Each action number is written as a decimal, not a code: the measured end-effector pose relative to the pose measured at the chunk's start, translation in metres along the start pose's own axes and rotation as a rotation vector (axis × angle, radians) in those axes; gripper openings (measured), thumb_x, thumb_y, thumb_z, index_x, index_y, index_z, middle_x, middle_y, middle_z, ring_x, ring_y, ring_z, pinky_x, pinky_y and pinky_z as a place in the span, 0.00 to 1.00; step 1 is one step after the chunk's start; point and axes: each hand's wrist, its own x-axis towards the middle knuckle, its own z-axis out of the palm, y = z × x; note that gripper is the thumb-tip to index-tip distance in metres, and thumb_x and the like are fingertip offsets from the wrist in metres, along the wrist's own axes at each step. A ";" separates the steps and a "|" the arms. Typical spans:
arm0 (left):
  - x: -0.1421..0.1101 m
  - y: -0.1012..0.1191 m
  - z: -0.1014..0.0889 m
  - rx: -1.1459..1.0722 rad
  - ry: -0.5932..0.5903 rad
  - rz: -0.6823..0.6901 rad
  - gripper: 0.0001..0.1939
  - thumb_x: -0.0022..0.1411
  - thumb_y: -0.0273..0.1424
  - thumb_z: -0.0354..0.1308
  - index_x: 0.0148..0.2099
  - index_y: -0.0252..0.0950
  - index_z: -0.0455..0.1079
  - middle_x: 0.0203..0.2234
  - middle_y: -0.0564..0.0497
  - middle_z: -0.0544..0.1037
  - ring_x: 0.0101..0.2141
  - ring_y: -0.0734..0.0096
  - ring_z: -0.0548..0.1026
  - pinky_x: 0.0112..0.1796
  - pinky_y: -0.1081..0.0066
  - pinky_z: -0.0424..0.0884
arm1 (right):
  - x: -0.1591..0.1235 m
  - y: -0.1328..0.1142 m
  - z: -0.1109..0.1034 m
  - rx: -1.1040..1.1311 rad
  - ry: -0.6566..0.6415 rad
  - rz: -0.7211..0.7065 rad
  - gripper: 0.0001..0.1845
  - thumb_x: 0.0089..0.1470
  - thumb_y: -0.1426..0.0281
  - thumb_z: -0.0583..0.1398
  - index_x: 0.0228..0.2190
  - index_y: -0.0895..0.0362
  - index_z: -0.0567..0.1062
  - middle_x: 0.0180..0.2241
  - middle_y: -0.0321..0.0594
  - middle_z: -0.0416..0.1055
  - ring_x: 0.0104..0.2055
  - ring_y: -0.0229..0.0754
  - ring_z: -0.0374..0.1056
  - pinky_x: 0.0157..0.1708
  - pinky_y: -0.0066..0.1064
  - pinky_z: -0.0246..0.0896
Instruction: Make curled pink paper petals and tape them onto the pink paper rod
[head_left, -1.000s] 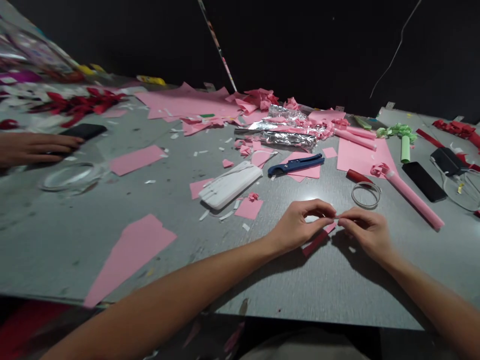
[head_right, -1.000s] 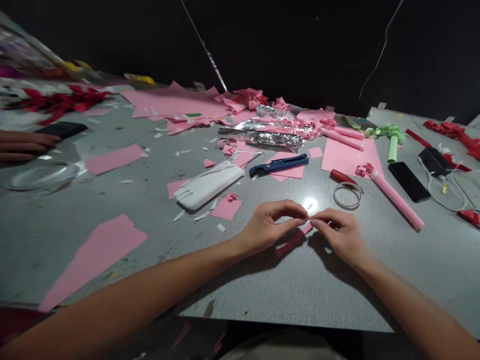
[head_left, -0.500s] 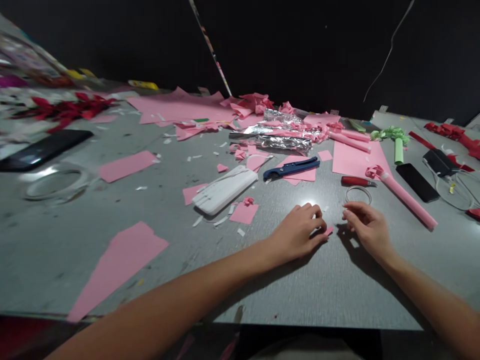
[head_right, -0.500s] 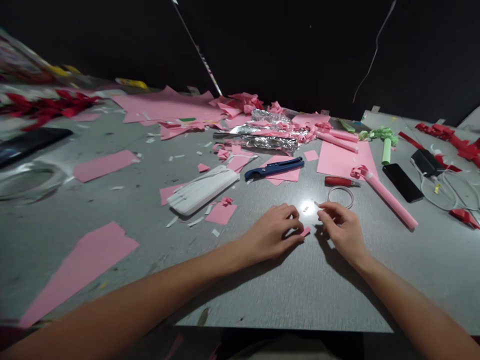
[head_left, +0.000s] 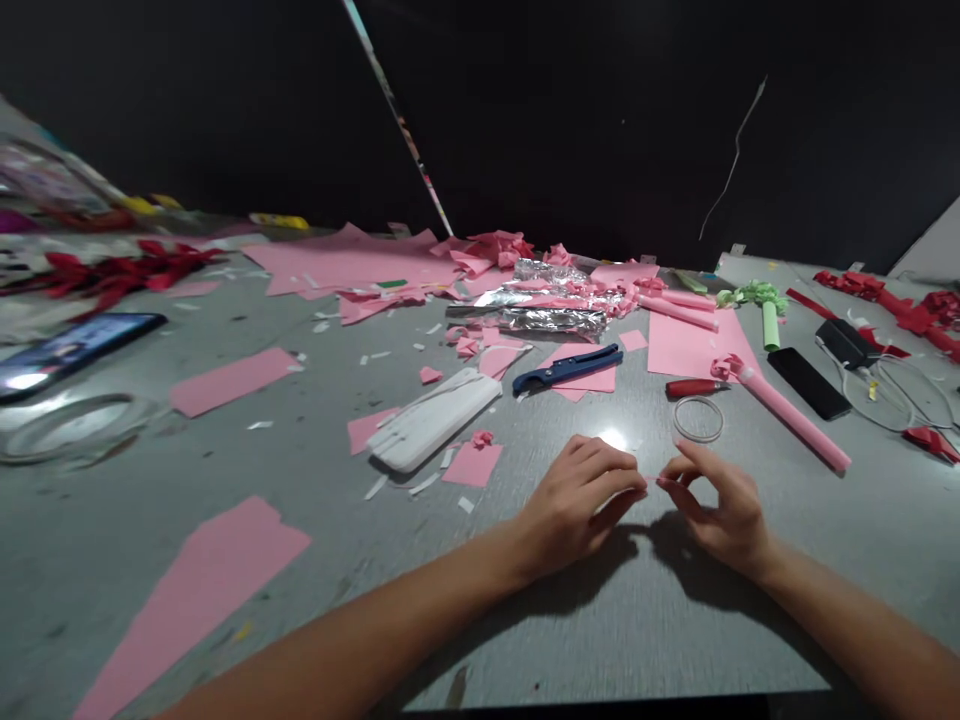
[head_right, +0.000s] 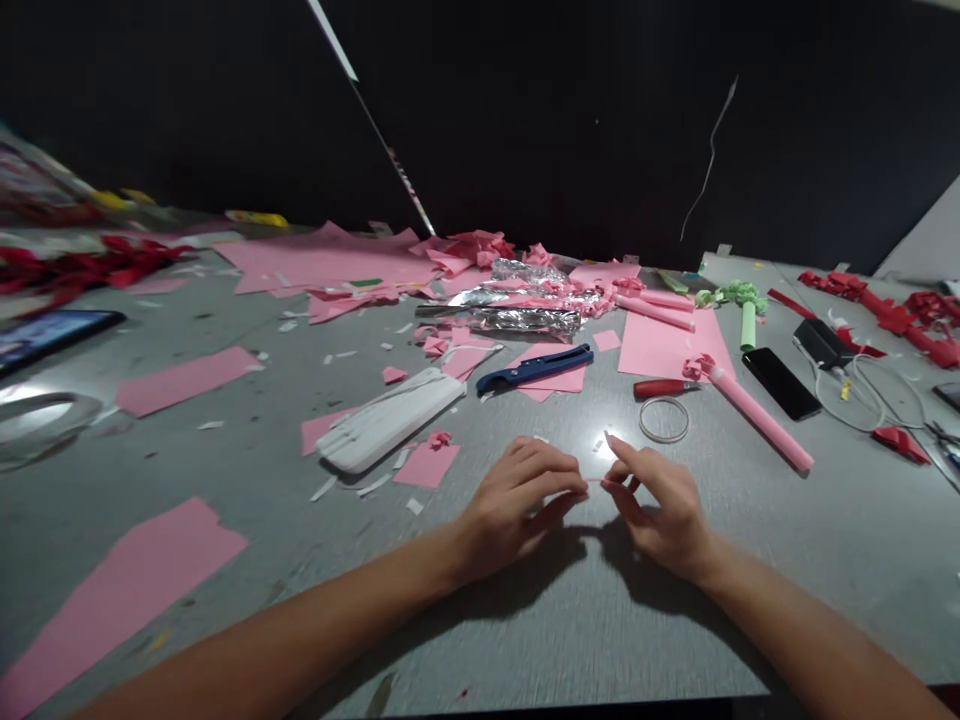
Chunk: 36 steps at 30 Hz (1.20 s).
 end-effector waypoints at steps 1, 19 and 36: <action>0.000 -0.001 -0.002 -0.092 0.037 -0.052 0.08 0.82 0.35 0.56 0.53 0.38 0.74 0.42 0.47 0.82 0.41 0.62 0.78 0.44 0.62 0.69 | 0.000 0.001 0.000 0.022 0.059 0.036 0.37 0.69 0.79 0.64 0.72 0.42 0.67 0.37 0.36 0.81 0.35 0.42 0.78 0.37 0.35 0.81; 0.010 0.013 0.007 -0.914 -0.222 -0.605 0.11 0.69 0.37 0.67 0.43 0.34 0.84 0.27 0.51 0.78 0.28 0.73 0.73 0.33 0.73 0.67 | 0.005 0.015 0.009 1.004 -0.110 0.962 0.63 0.53 0.68 0.81 0.77 0.44 0.55 0.33 0.32 0.79 0.28 0.39 0.74 0.31 0.30 0.75; 0.017 -0.027 -0.008 -0.702 -0.158 -0.827 0.20 0.72 0.40 0.57 0.55 0.32 0.80 0.33 0.46 0.81 0.32 0.66 0.76 0.36 0.67 0.70 | -0.003 0.022 0.000 0.288 -0.075 0.472 0.36 0.69 0.71 0.65 0.71 0.39 0.61 0.35 0.31 0.75 0.30 0.38 0.72 0.32 0.31 0.74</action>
